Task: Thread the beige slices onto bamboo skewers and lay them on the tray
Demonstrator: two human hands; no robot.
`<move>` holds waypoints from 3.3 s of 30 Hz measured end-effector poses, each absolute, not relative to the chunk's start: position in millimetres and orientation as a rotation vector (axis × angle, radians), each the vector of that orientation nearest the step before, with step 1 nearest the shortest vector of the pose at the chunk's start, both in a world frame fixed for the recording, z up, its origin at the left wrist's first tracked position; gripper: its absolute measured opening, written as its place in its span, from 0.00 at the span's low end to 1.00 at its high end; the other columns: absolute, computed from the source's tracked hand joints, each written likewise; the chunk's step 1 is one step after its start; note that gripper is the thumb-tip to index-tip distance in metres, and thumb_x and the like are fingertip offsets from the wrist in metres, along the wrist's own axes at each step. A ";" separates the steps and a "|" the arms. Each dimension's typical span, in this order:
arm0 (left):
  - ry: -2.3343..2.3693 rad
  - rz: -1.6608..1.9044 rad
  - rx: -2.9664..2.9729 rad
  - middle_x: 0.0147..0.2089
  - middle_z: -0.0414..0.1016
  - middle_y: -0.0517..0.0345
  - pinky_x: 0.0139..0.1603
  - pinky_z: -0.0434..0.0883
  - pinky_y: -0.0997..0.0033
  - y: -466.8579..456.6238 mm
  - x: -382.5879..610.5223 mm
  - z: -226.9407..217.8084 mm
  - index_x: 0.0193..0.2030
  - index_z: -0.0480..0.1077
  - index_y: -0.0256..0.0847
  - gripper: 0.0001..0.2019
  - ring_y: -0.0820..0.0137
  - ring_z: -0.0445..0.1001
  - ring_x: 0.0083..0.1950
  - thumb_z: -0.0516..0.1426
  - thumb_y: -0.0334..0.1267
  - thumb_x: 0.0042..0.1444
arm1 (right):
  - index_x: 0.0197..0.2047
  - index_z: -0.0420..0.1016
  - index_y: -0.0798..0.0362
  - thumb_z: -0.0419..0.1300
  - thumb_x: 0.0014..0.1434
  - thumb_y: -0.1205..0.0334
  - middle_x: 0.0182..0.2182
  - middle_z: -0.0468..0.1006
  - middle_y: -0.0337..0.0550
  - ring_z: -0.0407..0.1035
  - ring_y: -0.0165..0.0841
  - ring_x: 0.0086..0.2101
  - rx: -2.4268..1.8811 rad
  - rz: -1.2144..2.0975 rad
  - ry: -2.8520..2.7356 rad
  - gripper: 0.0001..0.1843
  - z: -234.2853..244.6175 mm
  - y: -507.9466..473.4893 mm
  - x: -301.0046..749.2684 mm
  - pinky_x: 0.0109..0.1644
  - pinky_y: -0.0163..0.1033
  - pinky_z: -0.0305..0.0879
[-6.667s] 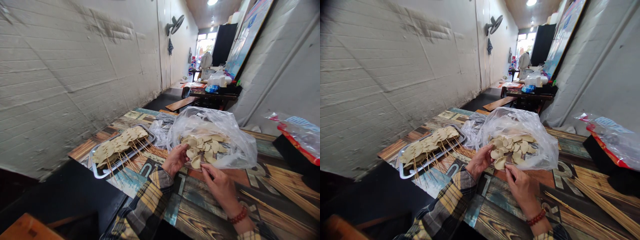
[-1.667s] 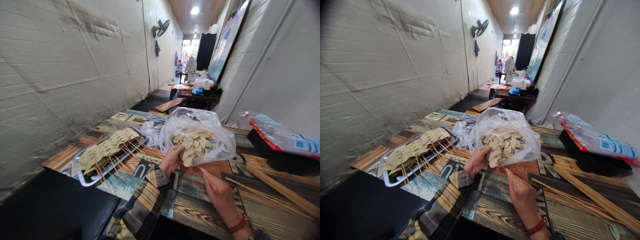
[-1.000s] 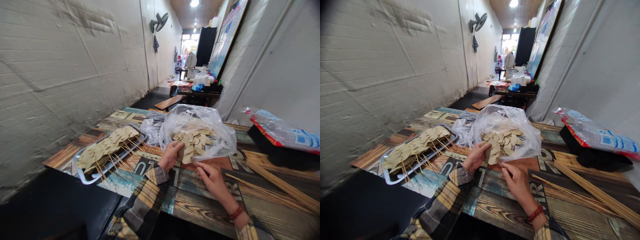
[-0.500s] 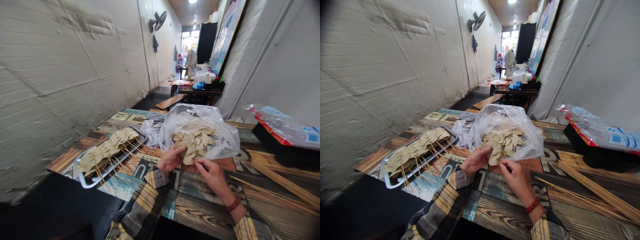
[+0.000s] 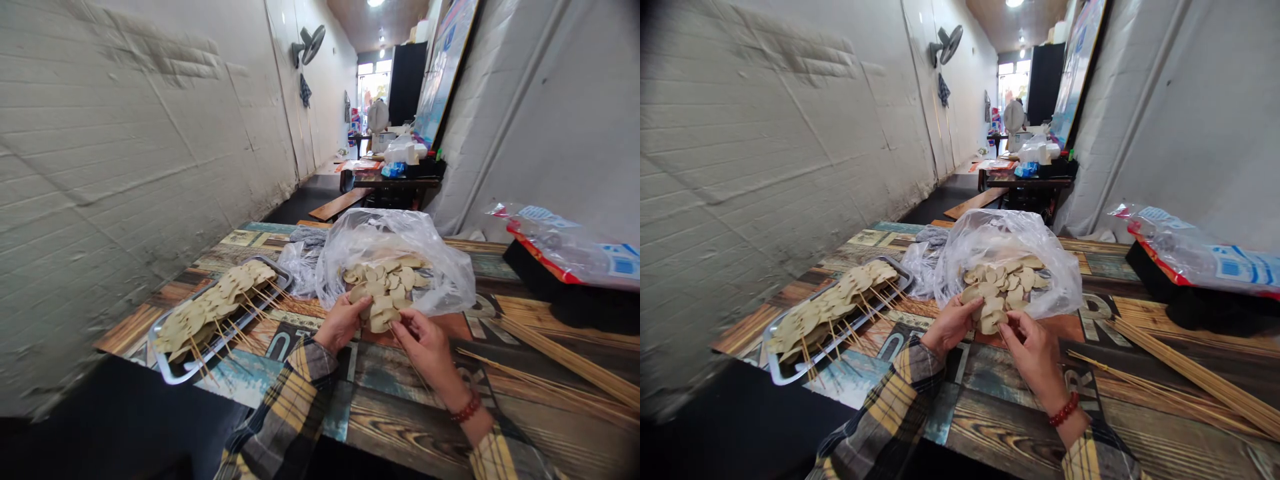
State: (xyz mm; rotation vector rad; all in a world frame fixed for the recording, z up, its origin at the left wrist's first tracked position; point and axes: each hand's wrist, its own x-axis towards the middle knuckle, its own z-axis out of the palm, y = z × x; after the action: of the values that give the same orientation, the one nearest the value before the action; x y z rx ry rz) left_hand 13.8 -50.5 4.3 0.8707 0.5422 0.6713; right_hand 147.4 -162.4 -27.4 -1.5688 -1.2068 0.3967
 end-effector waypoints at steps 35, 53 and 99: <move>0.596 0.806 0.802 0.34 0.78 0.53 0.38 0.73 0.68 -42.9 13.3 1.7 0.36 0.74 0.35 0.21 0.68 0.76 0.33 0.69 0.48 0.40 | 0.33 0.77 0.54 0.53 0.61 0.44 0.14 0.65 0.32 0.59 0.27 0.17 -1.598 0.657 -1.223 0.23 -20.0 -172.2 144.3 0.21 0.32 0.53; 0.923 1.145 1.474 0.31 0.77 0.54 0.36 0.69 0.70 -9.0 8.2 -21.0 0.35 0.75 0.37 0.09 0.69 0.74 0.32 0.58 0.40 0.53 | 0.39 0.76 0.55 0.57 0.59 0.43 0.17 0.63 0.32 0.56 0.25 0.17 -1.520 0.499 -0.934 0.23 -16.5 -175.6 171.4 0.19 0.30 0.52; 0.718 1.081 0.901 0.32 0.77 0.56 0.36 0.73 0.69 3.4 -6.4 -1.5 0.33 0.75 0.35 0.17 0.71 0.75 0.31 0.70 0.38 0.35 | 0.32 0.75 0.55 0.52 0.63 0.47 0.13 0.65 0.33 0.55 0.25 0.16 -1.574 0.842 -1.316 0.21 -8.4 -178.8 152.9 0.21 0.31 0.51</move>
State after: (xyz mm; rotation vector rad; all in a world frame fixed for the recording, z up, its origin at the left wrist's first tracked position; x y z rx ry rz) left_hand -6.4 3.4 -1.5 0.9014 0.7177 1.0812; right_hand 152.9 -178.8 -8.4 -1.5737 -1.3155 0.8420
